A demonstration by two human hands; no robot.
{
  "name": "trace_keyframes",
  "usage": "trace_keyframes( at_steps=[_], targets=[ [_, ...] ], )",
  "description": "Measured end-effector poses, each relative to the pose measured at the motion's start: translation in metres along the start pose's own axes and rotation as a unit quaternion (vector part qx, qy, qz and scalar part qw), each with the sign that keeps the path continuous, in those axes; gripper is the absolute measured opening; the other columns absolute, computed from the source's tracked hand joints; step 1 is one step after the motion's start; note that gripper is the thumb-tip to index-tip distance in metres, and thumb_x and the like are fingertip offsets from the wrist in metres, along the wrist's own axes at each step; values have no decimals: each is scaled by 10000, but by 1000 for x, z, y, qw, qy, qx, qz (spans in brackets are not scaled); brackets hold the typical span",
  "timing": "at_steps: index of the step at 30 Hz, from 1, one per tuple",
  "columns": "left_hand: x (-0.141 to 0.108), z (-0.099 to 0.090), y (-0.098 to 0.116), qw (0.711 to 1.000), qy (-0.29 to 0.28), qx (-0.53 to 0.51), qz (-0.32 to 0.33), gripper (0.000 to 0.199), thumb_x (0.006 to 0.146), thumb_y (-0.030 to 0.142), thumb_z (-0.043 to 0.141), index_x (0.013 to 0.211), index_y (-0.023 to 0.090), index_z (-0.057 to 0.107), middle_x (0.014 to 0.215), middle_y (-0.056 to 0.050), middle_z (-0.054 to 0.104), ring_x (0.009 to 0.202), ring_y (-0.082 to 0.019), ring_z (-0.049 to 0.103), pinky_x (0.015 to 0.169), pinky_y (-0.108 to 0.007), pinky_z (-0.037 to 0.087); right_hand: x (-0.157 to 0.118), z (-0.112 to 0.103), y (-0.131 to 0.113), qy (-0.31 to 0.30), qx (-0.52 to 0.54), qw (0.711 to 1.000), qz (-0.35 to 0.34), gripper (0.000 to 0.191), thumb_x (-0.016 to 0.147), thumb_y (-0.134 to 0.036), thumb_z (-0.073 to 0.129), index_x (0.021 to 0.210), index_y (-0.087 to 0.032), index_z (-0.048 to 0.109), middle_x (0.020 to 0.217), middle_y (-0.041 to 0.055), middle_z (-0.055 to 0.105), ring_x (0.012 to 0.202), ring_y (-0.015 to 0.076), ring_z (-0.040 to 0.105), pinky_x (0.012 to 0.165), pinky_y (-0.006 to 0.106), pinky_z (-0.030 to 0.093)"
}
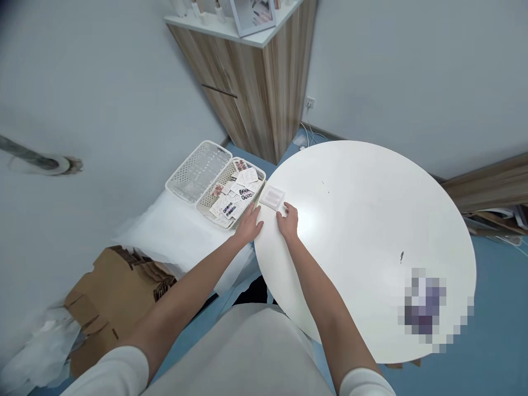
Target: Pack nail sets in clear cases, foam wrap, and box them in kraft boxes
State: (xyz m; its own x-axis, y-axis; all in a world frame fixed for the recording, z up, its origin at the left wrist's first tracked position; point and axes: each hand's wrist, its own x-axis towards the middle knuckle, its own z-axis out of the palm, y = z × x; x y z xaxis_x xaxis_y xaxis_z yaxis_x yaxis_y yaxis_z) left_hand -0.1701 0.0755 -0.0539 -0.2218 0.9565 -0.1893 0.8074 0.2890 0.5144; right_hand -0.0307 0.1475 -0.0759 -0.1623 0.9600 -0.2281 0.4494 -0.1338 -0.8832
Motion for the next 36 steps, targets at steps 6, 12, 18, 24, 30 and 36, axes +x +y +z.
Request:
trace_keyframes(
  at_steps=[6,12,18,24,30,36],
  targets=[
    [-69,-15,-17,1000,-10,2,-26,488,818,277,459,1283,155,378,1440,-125,238,1339,-259,172,1041,-417,291,-33,-18,0,-16,-4,1000,-17,512,729,-296,482,1221,-177,412,1250,123,430,1084,225,464,802,358,483],
    [-138,-39,-28,996,27,-27,-75,406,822,315,463,1202,172,477,1372,-103,378,1295,-233,297,1026,-375,323,-80,-3,-20,-80,-40,986,-139,450,762,-322,462,1193,-200,433,1210,111,481,1035,222,497,801,388,460],
    [-213,-88,-68,974,161,-21,-157,374,824,329,463,1173,200,493,1270,-74,494,1197,-207,423,1011,-356,331,-130,68,-84,-274,-79,903,-320,315,802,-366,477,1063,-200,539,957,73,614,878,204,562,807,373,438],
    [-302,-115,-135,934,196,15,-298,424,822,434,436,1162,188,493,1166,-107,552,1097,-263,489,920,-392,382,-208,159,-135,-391,-192,768,-468,340,793,-337,519,1111,-219,533,1009,89,593,945,244,531,828,390,416],
    [-366,-96,-187,914,149,1,-378,598,799,540,404,1230,127,432,1234,-169,485,1147,-324,431,893,-428,378,-263,236,-127,-352,-303,749,-473,496,728,-284,594,1183,-149,452,1073,176,551,994,294,502,832,431,405],
    [-377,-94,-190,935,142,-58,-320,823,631,637,564,1291,184,375,1345,-151,372,1225,-331,339,965,-409,312,-233,245,-134,-293,-350,815,-357,257,785,-185,439,1012,-174,560,822,128,639,814,266,593,750,399,421]
  ],
)
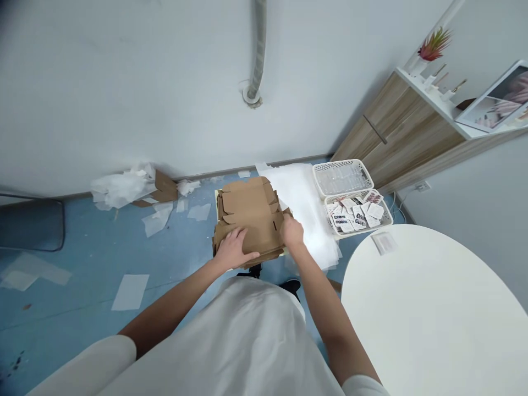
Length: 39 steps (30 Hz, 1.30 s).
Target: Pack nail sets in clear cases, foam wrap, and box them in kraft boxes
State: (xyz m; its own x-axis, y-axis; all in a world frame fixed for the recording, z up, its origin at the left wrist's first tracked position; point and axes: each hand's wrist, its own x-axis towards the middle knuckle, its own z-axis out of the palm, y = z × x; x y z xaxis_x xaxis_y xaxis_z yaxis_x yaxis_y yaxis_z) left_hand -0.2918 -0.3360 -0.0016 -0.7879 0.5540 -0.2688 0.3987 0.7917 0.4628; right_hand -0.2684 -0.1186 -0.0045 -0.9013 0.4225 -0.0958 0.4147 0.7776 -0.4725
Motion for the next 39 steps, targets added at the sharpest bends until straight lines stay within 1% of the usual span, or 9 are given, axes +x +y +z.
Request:
trace_keyframes(
  at_steps=[7,13,16,18,23,29,31,35,39],
  targets=[
    [4,2,2,995,6,-61,75,456,743,506,537,1087,209,578,1213,-100,496,1120,-283,443,936,-388,356,-1,-35,6,32,200,978,43,259,779,-259,406,959,-178,574,926,59,667,798,175,609,717,305,458],
    [9,4,0,990,-45,-47,123,313,886,307,341,861,187,628,916,-80,598,868,-200,570,814,-318,417,-38,-39,-11,129,101,986,-27,371,805,-356,452,1116,-166,520,1137,129,569,1041,246,510,890,414,388],
    [10,2,3,992,-22,-32,117,301,890,281,324,838,179,602,878,-83,591,826,-200,576,754,-310,423,-64,-29,-26,-17,113,989,-93,318,783,-366,520,1035,-183,583,1015,114,626,972,252,544,880,409,395],
    [9,-3,4,993,4,-28,114,288,889,276,315,847,184,584,873,-78,584,810,-200,574,716,-302,421,-76,-18,-34,-79,147,985,-54,304,757,-381,565,979,-178,612,945,115,650,929,261,568,828,392,427],
    [-1,-19,10,992,71,-6,106,164,807,200,392,820,195,556,817,-61,571,765,-189,553,705,-299,396,-77,-10,-28,-80,184,980,-17,418,747,-472,553,1047,-185,599,925,110,659,871,261,607,746,389,477],
    [-11,-21,14,974,116,21,194,82,684,130,455,686,181,519,716,-37,539,683,-166,518,638,-294,356,-56,-45,-18,-42,426,891,152,738,763,-583,463,1364,-207,261,1105,92,588,841,195,631,778,366,514],
    [-12,-18,16,968,123,28,219,82,685,130,451,669,179,514,698,-35,530,670,-162,511,622,-294,343,-52,-53,-22,-80,406,898,148,811,722,-561,541,1378,-196,235,1155,112,566,890,221,619,774,382,516],
    [-12,-13,22,963,113,46,243,84,683,129,452,671,175,521,692,-35,528,671,-160,509,621,-298,334,-47,-53,-26,-75,288,954,28,857,642,-458,665,1371,-240,270,1325,72,446,1145,261,483,937,412,417],
    [-17,-14,36,963,98,39,247,80,716,199,473,684,173,542,696,-40,543,704,-169,522,678,-315,350,-48,-47,-20,-7,207,978,4,529,782,-358,505,1294,-256,423,1269,39,515,1147,230,488,984,395,362]
  ],
)
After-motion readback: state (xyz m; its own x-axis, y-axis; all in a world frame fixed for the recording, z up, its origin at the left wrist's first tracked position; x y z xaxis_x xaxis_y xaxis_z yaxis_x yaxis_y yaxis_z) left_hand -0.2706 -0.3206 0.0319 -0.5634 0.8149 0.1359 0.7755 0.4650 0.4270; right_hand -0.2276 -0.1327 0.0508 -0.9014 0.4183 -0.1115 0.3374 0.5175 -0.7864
